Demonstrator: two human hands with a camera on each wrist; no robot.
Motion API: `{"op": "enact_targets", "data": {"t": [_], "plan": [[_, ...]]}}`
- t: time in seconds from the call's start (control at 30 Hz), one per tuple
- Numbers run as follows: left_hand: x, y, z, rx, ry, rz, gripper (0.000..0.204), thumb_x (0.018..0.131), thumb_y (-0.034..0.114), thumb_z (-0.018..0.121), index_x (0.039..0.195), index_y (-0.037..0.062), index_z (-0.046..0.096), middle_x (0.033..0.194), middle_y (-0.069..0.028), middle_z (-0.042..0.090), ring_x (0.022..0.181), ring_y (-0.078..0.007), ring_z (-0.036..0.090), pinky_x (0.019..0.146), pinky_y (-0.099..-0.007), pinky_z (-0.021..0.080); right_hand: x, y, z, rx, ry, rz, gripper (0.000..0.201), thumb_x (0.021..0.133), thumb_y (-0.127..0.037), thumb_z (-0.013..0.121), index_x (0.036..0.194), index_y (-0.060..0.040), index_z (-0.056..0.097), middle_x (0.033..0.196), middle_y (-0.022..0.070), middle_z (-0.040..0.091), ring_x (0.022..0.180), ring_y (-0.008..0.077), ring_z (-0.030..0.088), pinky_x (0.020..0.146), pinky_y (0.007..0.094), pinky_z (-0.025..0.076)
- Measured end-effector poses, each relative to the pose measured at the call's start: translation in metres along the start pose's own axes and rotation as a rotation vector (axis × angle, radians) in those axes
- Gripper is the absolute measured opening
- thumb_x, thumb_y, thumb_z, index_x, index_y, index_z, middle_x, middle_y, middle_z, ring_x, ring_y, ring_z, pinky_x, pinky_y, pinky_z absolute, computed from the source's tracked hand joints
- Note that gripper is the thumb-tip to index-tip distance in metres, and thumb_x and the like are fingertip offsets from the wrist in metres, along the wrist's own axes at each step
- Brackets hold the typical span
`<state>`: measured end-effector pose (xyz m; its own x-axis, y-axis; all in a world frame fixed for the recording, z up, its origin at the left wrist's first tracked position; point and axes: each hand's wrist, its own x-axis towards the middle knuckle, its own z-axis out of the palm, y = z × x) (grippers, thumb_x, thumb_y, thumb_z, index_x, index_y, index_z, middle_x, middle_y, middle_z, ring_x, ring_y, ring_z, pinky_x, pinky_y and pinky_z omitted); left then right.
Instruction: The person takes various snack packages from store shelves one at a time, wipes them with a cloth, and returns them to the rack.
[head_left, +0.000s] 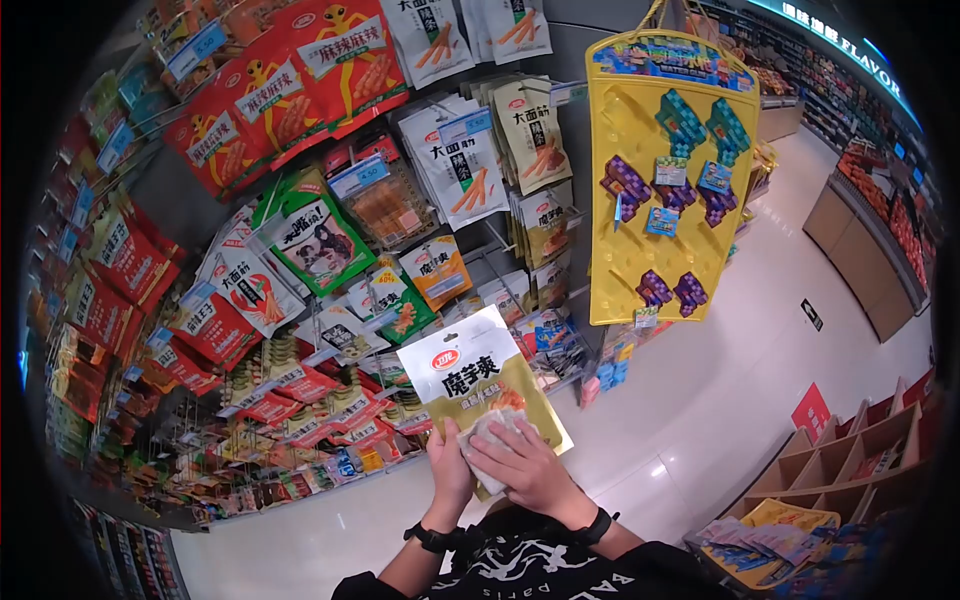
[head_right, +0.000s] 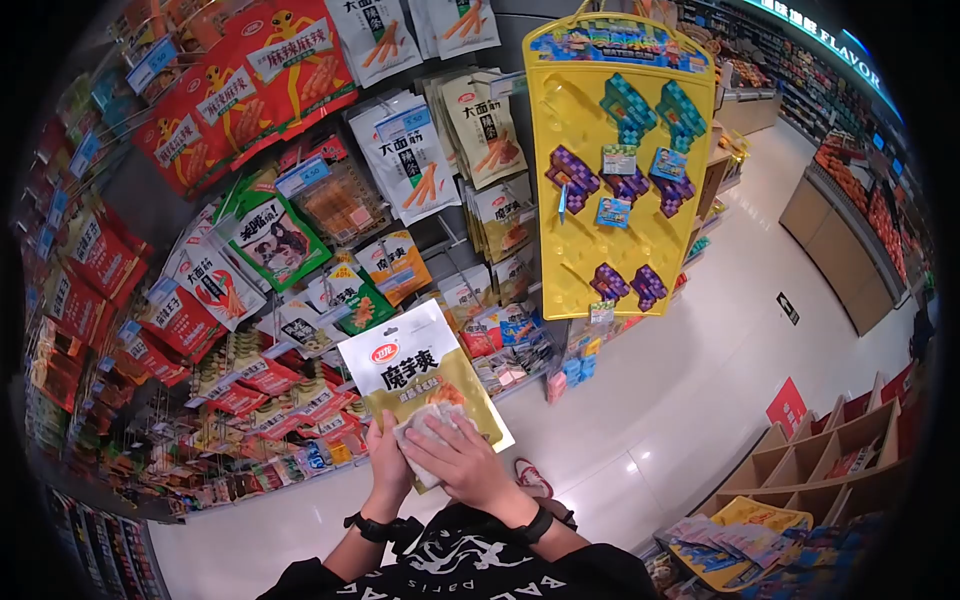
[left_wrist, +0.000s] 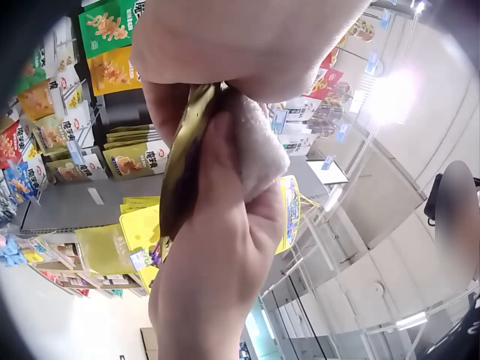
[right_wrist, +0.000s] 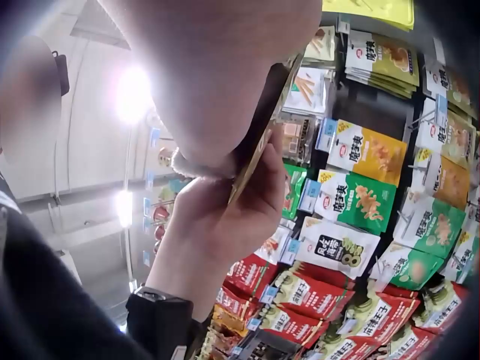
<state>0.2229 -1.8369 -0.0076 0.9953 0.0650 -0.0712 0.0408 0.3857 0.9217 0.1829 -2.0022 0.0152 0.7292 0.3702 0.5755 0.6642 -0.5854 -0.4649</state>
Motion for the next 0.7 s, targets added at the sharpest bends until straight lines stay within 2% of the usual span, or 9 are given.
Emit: {"op": "enact_targets", "data": {"t": [0.2, 0.3, 0.37, 0.4, 0.43, 0.5, 0.57, 0.63, 0.7], "plan": [[0.003, -0.001, 0.016, 0.122, -0.042, 0.086, 0.031, 0.111, 0.028, 0.047, 0.128, 0.0026, 0.055, 0.118, -0.0072, 0.067, 0.102, -0.0115, 0.064, 0.091, -0.0291, 0.051, -0.034, 0.011, -0.025, -0.037, 0.03, 0.046, 0.06, 0.079, -0.004, 0.065, 0.136, -0.0199, 0.065, 0.148, 0.0018, 0.057, 0.141, 0.0299, 0.048, 0.118, 0.0556, 0.034], [-0.016, -0.001, 0.024, 0.333, -0.217, 0.06, 0.029, 0.111, 0.026, 0.047, 0.122, 0.0017, 0.058, 0.11, -0.0045, 0.067, 0.096, -0.0081, 0.061, 0.084, -0.0269, 0.049, -0.047, 0.017, -0.046, -0.169, 0.087, 0.218, 0.058, 0.08, -0.002, 0.063, 0.136, -0.0149, 0.065, 0.149, 0.0092, 0.055, 0.143, 0.0359, 0.045, 0.118, 0.0543, 0.033], [-0.028, 0.0, 0.037, 0.591, -0.337, 0.193, 0.027, 0.108, 0.022, 0.05, 0.114, -0.0023, 0.062, 0.089, -0.0104, 0.069, 0.079, -0.0122, 0.06, 0.072, -0.0312, 0.049, -0.047, 0.02, -0.058, -0.152, 0.29, 0.418, 0.055, 0.08, 0.001, 0.06, 0.135, -0.0073, 0.064, 0.151, 0.0183, 0.052, 0.145, 0.0429, 0.041, 0.118, 0.0538, 0.033], [-0.031, -0.001, 0.039, 0.694, -0.438, 0.223, 0.024, 0.105, 0.019, 0.053, 0.114, -0.002, 0.062, 0.075, -0.0161, 0.064, 0.064, -0.0185, 0.059, 0.062, -0.0349, 0.046, -0.047, 0.025, -0.059, -0.128, 0.355, 0.441, 0.053, 0.082, 0.002, 0.059, 0.135, -0.0017, 0.061, 0.151, 0.0235, 0.05, 0.145, 0.0463, 0.038, 0.118, 0.0543, 0.032], [-0.037, 0.001, 0.041, 0.741, -0.504, 0.118, 0.024, 0.104, 0.018, 0.054, 0.117, -0.0011, 0.062, 0.07, -0.0187, 0.06, 0.058, -0.0244, 0.057, 0.059, -0.0372, 0.045, -0.045, 0.025, -0.059, -0.133, 0.356, 0.433, 0.053, 0.082, 0.002, 0.059, 0.135, -0.0017, 0.061, 0.151, 0.0235, 0.05, 0.145, 0.0463, 0.038, 0.118, 0.0543, 0.032], [-0.043, -0.006, 0.045, 0.797, -0.576, 0.236, 0.024, 0.104, 0.017, 0.054, 0.118, -0.0005, 0.062, 0.066, -0.0194, 0.058, 0.055, -0.0275, 0.057, 0.057, -0.0391, 0.044, -0.038, 0.025, -0.052, -0.075, 0.42, 0.472, 0.053, 0.083, 0.003, 0.058, 0.135, -0.0017, 0.061, 0.151, 0.0237, 0.05, 0.146, 0.0464, 0.038, 0.119, 0.0542, 0.031], [-0.042, 0.002, 0.041, 0.837, -0.561, 0.161, 0.026, 0.104, 0.017, 0.054, 0.12, -0.0012, 0.062, 0.073, -0.0184, 0.062, 0.063, -0.0248, 0.061, 0.062, -0.0368, 0.047, -0.034, 0.021, -0.039, -0.021, 0.43, 0.414, 0.057, 0.083, 0.003, 0.058, 0.14, -0.0023, 0.058, 0.15, 0.023, 0.051, 0.147, 0.0455, 0.037, 0.12, 0.0541, 0.029], [-0.038, -0.003, 0.032, 0.868, -0.538, 0.085, 0.027, 0.104, 0.017, 0.053, 0.121, -0.0019, 0.062, 0.08, -0.0174, 0.067, 0.071, -0.022, 0.066, 0.067, -0.0345, 0.05, -0.023, 0.008, -0.038, 0.075, 0.24, 0.331, 0.065, 0.081, 0.0, 0.06, 0.145, -0.0085, 0.055, 0.156, 0.0147, 0.047, 0.149, 0.0408, 0.034, 0.119, 0.054, 0.03], [-0.027, -0.011, 0.026, 0.357, -0.333, 0.14, 0.03, 0.106, 0.018, 0.051, 0.125, -0.0027, 0.06, 0.105, -0.0127, 0.072, 0.094, -0.0172, 0.067, 0.083, -0.0295, 0.052, -0.019, -0.001, -0.031, 0.087, 0.129, 0.242, 0.071, 0.077, 0.0, 0.063, 0.146, -0.0118, 0.054, 0.156, 0.0114, 0.047, 0.15, 0.0367, 0.035, 0.12, 0.0536, 0.031]]}}
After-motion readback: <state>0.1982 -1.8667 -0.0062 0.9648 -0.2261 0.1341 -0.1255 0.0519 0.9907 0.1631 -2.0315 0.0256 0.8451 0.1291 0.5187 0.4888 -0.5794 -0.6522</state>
